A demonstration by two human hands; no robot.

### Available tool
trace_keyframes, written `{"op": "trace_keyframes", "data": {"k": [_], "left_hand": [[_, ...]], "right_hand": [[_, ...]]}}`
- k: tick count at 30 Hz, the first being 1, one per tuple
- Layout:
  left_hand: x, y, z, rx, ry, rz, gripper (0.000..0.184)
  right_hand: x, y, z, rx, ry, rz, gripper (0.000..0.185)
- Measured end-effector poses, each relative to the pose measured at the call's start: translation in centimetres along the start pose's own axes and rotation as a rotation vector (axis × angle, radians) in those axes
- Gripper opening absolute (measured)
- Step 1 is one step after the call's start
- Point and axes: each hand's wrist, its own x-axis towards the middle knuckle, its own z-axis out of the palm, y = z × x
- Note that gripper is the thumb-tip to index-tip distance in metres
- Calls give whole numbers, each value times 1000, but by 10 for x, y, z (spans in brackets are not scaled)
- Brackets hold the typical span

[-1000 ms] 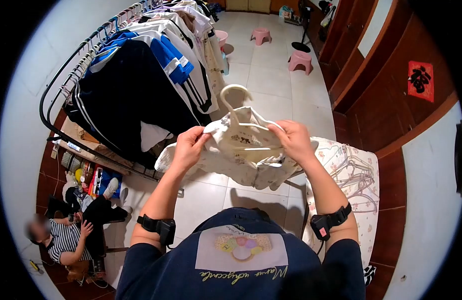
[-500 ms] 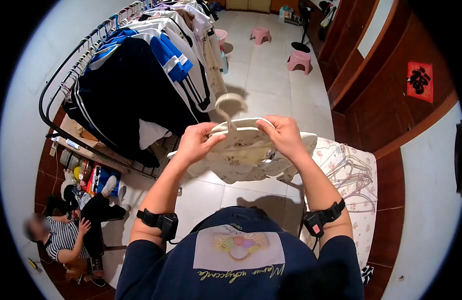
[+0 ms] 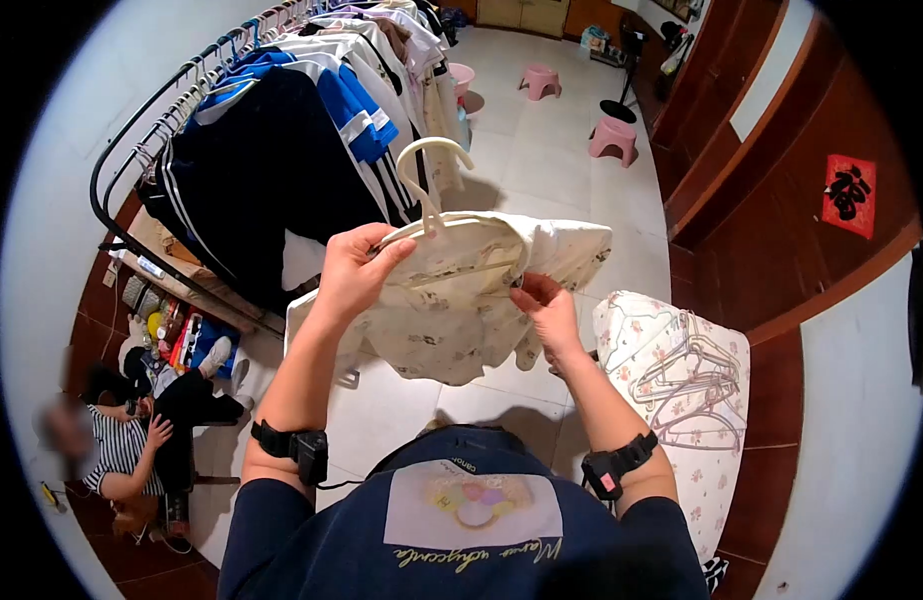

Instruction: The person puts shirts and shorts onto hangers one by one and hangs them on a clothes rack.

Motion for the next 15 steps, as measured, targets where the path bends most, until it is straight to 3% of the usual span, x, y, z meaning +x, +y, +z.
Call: {"op": "trace_keyframes", "data": {"k": [5, 7, 8, 10, 15], "left_hand": [[-9, 10, -8, -152, 32, -48, 20], [-11, 7, -11, -180, 68, -56, 20], [-12, 6, -12, -216, 98, -60, 21], [-15, 10, -12, -245, 107, -87, 21], [-21, 9, -10, -254, 150, -136, 23]], "right_hand": [[12, 25, 4, 8, -95, 28, 18], [8, 15, 8, 462, -146, 234, 19], [7, 18, 9, 466, -155, 239, 19], [4, 19, 14, 826, -338, 304, 18], [-4, 25, 32, 635, -551, 448, 19]]}}
